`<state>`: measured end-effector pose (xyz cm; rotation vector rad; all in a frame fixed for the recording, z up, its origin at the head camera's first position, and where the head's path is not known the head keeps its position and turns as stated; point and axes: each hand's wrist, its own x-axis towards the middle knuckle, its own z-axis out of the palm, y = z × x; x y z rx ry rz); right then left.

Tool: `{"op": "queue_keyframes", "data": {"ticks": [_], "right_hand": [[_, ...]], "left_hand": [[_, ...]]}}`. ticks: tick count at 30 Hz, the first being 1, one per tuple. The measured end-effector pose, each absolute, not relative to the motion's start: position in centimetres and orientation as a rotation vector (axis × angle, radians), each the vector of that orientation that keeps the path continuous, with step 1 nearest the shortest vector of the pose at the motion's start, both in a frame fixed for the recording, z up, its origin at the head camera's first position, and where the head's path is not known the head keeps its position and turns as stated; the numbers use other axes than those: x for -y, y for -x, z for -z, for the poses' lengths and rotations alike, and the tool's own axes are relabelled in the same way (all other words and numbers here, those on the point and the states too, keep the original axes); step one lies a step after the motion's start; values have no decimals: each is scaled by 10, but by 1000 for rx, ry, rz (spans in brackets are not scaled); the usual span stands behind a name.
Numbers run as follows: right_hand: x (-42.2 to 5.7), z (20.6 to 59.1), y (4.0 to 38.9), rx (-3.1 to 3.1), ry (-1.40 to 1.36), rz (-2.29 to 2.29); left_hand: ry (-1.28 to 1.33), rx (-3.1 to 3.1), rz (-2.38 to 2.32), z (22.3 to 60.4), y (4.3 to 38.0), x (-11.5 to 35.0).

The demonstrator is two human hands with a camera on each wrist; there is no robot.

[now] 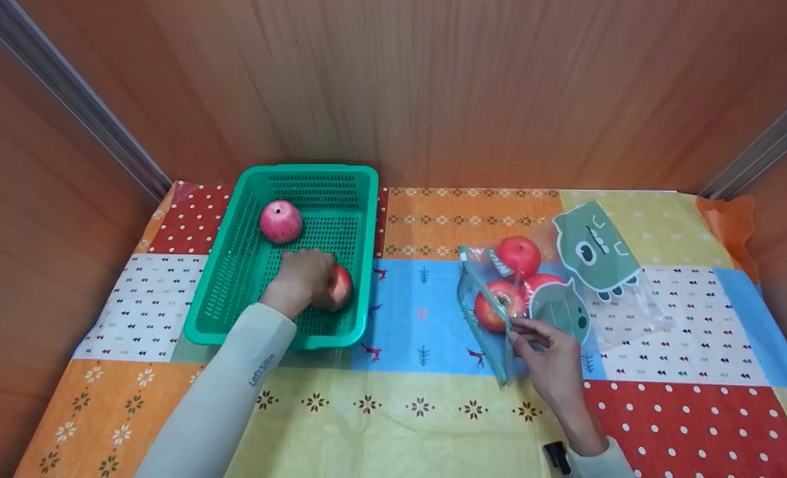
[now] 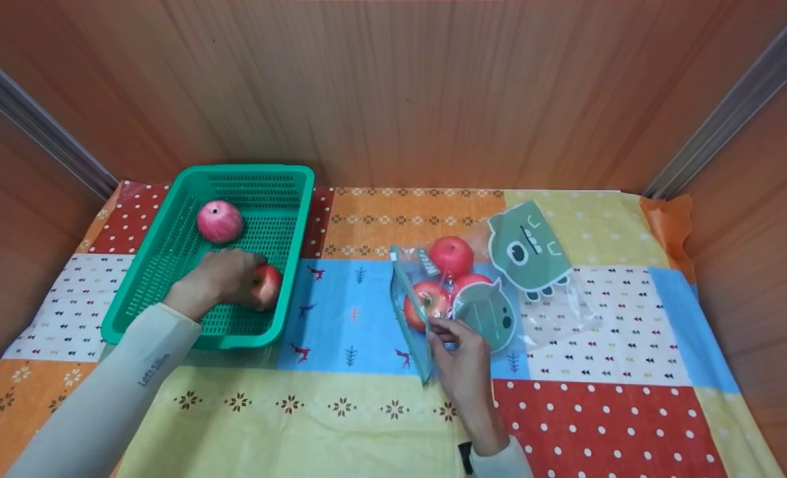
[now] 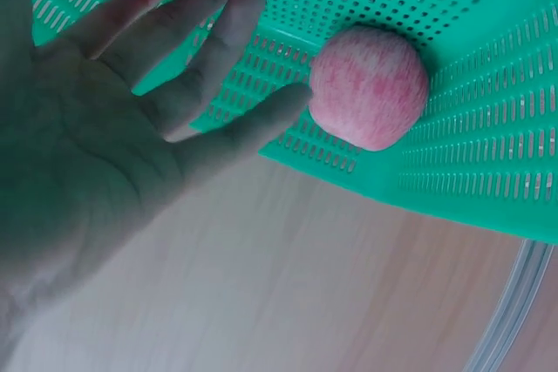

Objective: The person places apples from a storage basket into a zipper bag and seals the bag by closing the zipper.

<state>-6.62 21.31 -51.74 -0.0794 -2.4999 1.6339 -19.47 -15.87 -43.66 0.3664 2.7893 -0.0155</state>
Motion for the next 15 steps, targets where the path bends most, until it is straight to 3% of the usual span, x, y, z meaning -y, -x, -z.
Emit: {"op": "queue_keyframes", "data": {"ticks": [15], "right_hand": [[-214,518,65,2489,74,-1595]], "left_hand": [[-342,-2948,-148,411,169,162]]}}
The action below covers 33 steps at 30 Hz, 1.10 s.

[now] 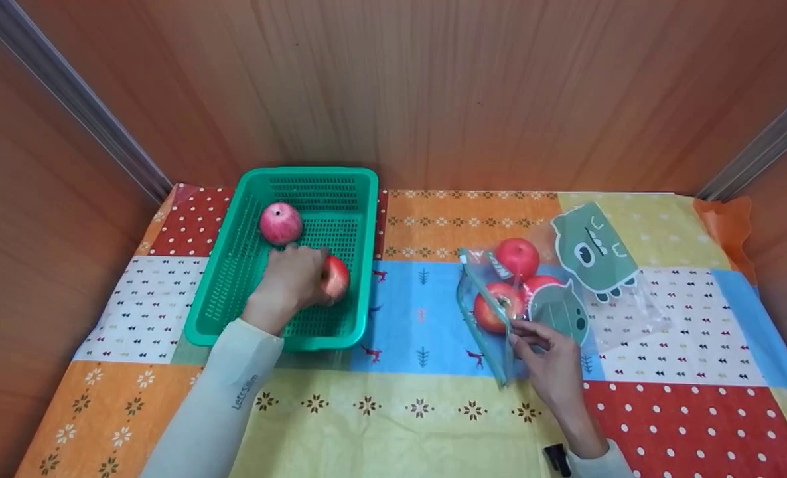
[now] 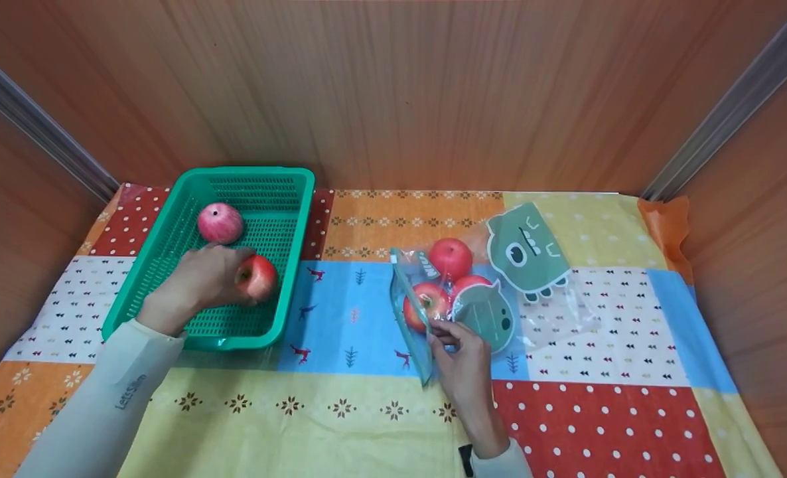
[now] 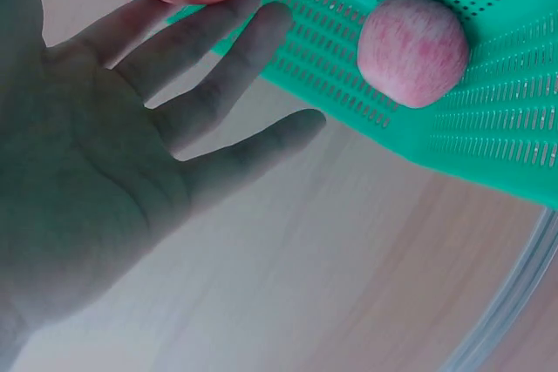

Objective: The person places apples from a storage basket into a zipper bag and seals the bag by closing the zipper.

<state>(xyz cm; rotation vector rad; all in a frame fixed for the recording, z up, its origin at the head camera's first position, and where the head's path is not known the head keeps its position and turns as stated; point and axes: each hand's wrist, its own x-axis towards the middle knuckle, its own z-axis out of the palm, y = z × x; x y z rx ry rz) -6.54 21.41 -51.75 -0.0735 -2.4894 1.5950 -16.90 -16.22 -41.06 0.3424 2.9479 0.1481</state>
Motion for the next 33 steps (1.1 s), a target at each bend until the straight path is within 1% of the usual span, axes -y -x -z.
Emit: {"op": "queue_keyframes", "data": {"ticks": [15,33], "right_hand": [[-214,518,66,2543,166,-1602],[-214,520,63,2511,101,-1624]], "left_hand": [[-367,-3231,-339,399,139,165],[-371,-3357,-542,387,111,154]]}}
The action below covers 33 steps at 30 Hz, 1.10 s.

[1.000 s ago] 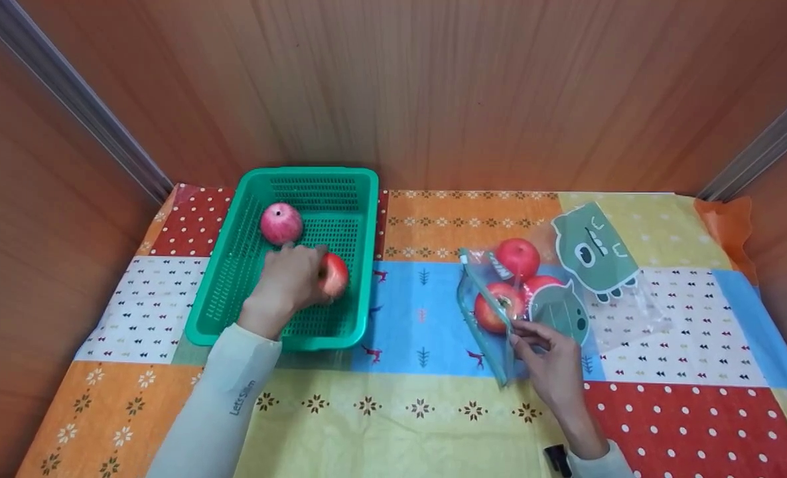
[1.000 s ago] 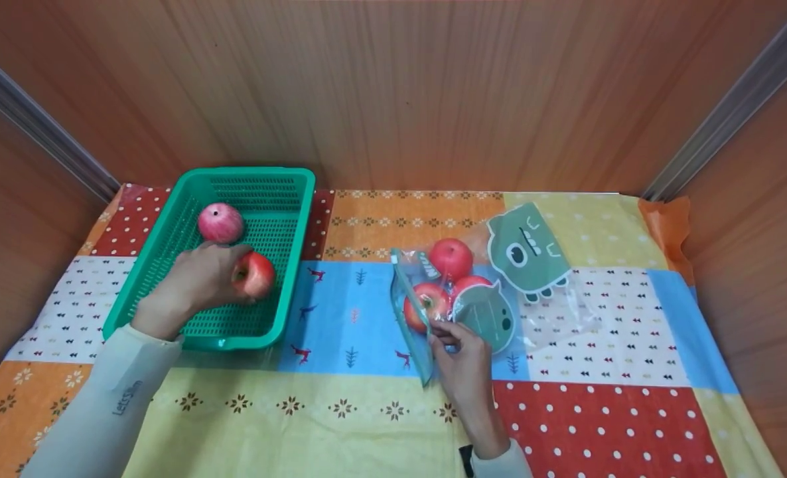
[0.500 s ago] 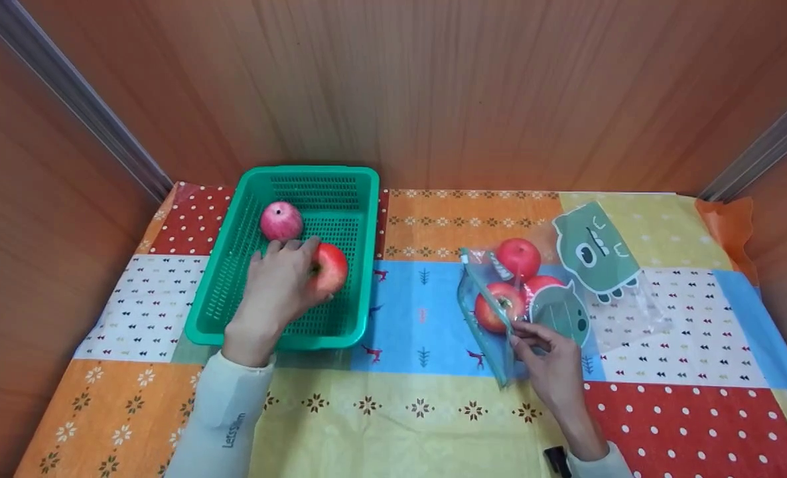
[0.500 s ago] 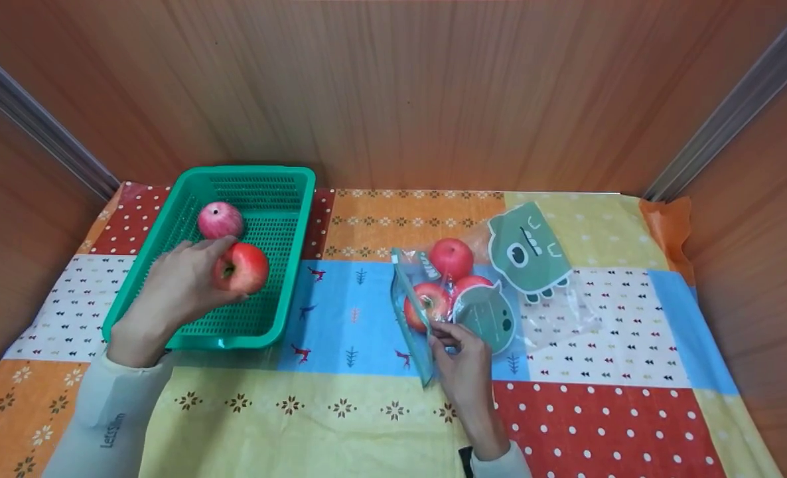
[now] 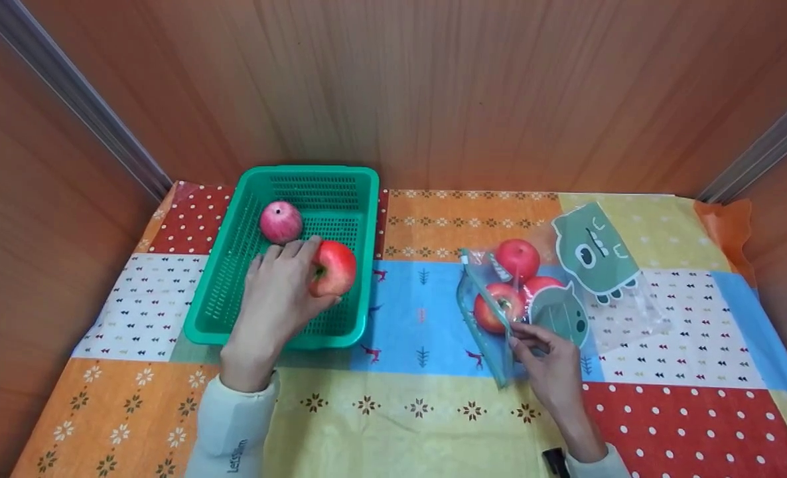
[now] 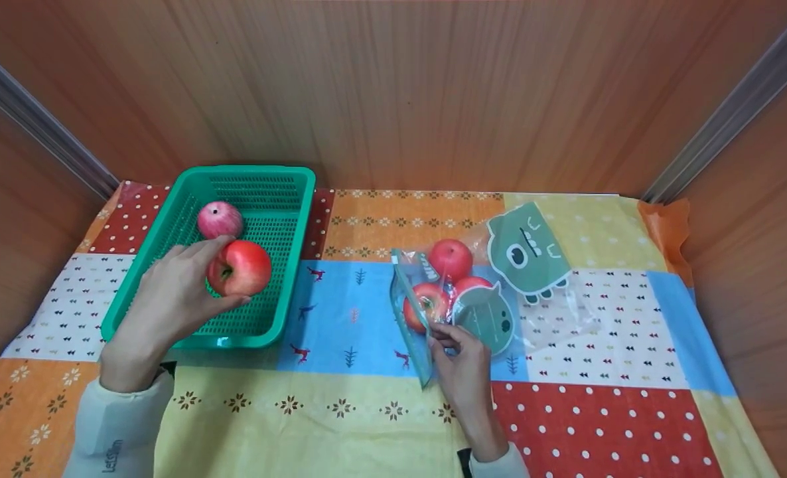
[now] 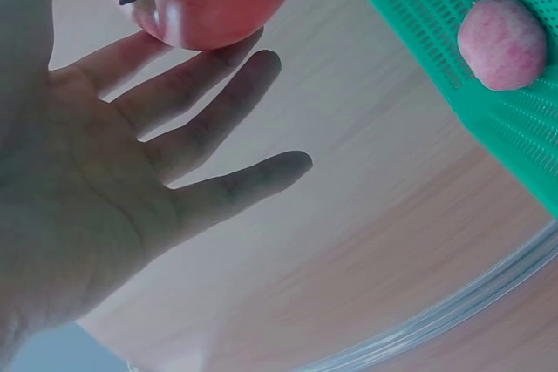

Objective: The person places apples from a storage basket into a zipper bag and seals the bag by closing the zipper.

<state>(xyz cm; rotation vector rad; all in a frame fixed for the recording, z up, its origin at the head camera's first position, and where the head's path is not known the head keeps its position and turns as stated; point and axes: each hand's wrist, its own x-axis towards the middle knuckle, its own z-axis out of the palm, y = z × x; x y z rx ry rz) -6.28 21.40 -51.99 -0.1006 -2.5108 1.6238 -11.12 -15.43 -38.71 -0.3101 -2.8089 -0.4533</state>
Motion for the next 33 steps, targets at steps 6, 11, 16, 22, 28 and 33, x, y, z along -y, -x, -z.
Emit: {"op": "queue_keyframes", "data": {"ticks": [6,11,16,22,28,33], "right_hand": [[-214,520,62,2502,97,-1626],[-214,519,62,2493,99,-1635],[-213,518,62,2499,96,-1636],[-214,519,61,2504,109,-1638],[-213,518,61,2482,115,-1674],[-213,518,61,2471,142,-1684]], "left_hand": [[315,2816,538,385,106,150],[335,2817,566,386,103,144],[374,2802,576,389,100,136],[457,2812,528,395,94,116],[590,2797,491,408,88,90],[673,2767,457,419,84,70]]}}
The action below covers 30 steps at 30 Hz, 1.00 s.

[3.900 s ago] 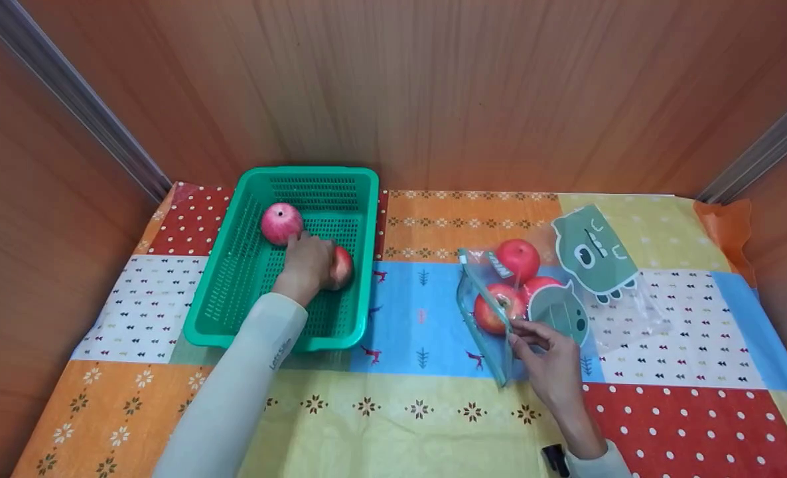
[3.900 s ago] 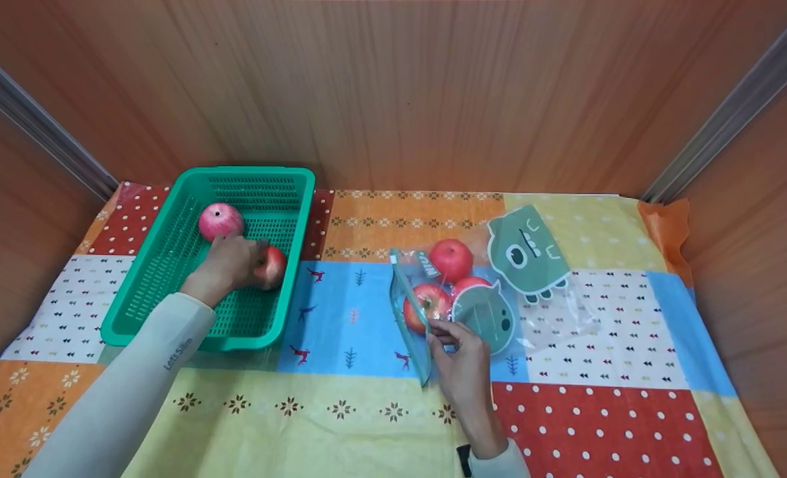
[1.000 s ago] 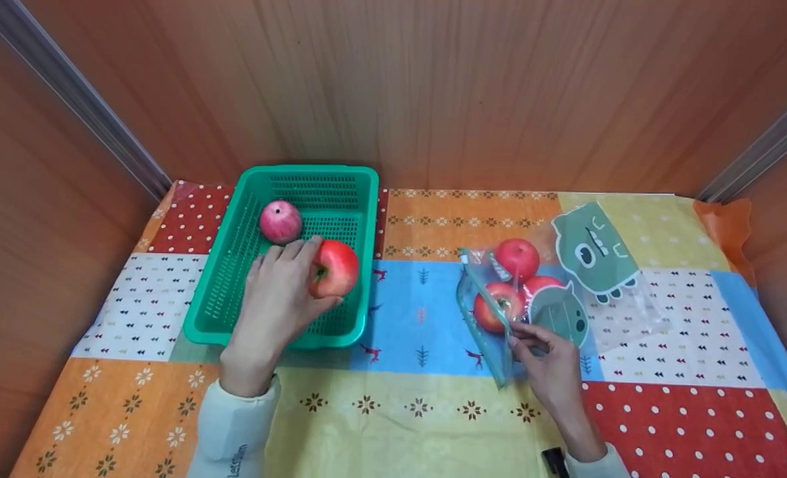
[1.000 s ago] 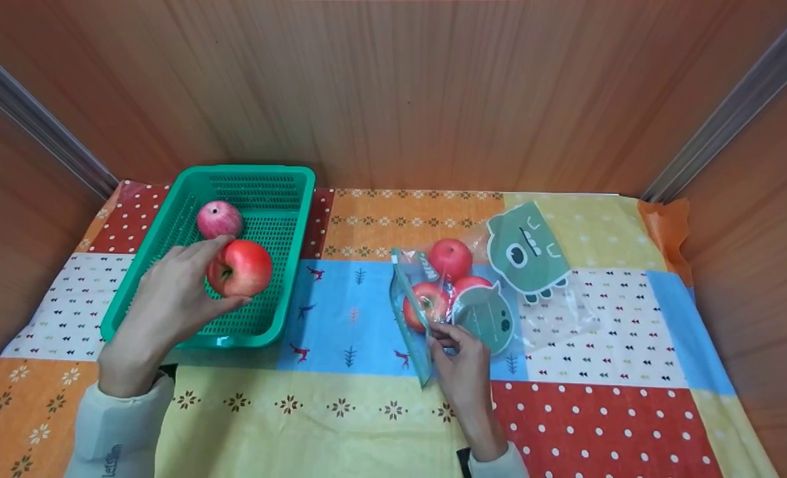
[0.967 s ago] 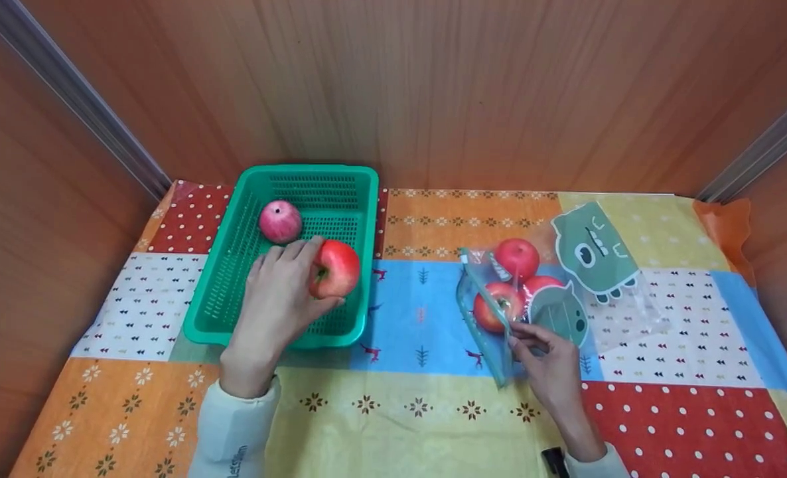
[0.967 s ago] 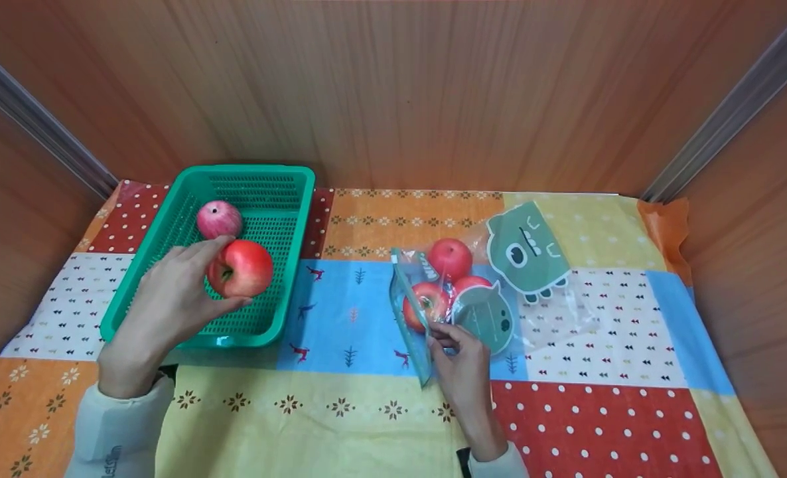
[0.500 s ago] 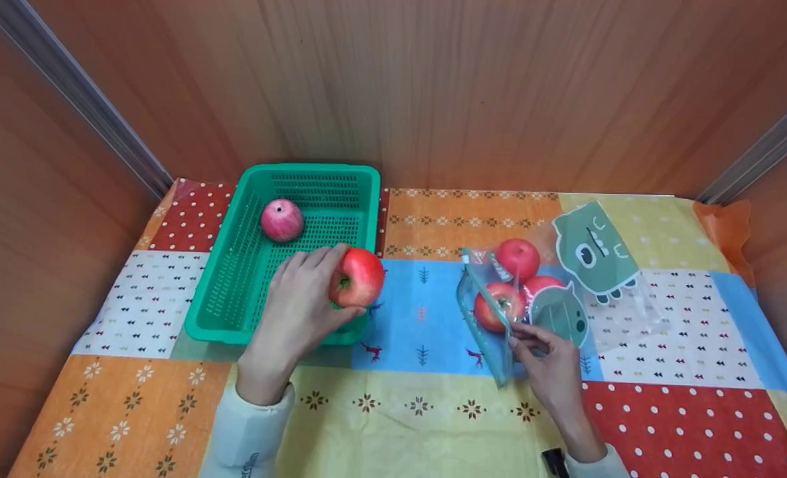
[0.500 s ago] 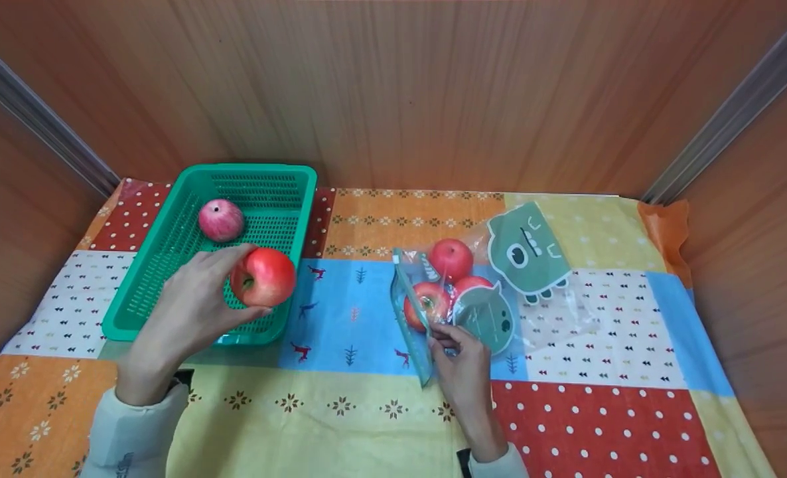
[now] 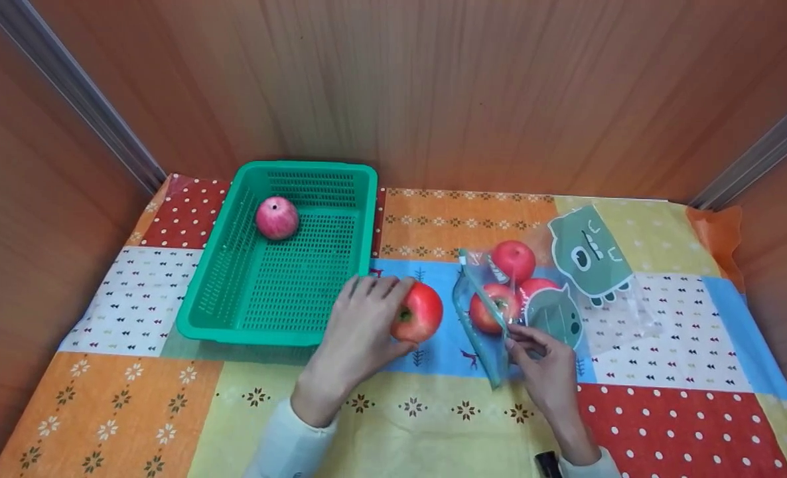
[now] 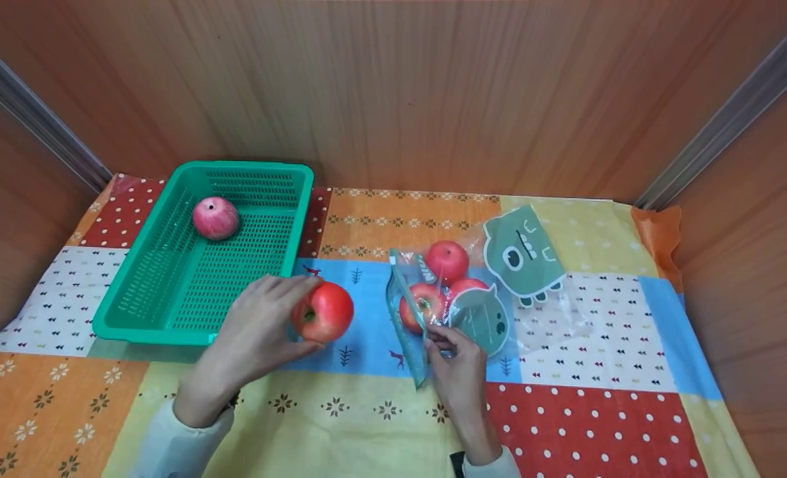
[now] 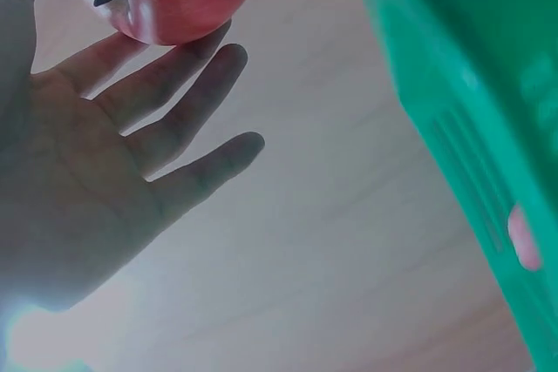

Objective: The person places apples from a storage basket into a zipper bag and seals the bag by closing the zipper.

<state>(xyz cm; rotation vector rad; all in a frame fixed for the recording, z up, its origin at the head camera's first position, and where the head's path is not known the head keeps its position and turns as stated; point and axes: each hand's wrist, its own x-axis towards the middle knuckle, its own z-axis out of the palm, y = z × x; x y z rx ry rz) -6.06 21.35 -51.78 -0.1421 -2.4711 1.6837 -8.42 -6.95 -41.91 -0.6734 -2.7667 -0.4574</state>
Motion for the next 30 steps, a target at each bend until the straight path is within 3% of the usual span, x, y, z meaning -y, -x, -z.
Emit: {"op": "queue_keyframes", "data": {"ticks": [15,30], "right_hand": [[-215,515,62,2446,148,-1700],[-216,512,62,2403,97,-1682]], "left_hand": [[745,2899,408,461,85,25],[762,2858,337,477,93,5]]}}
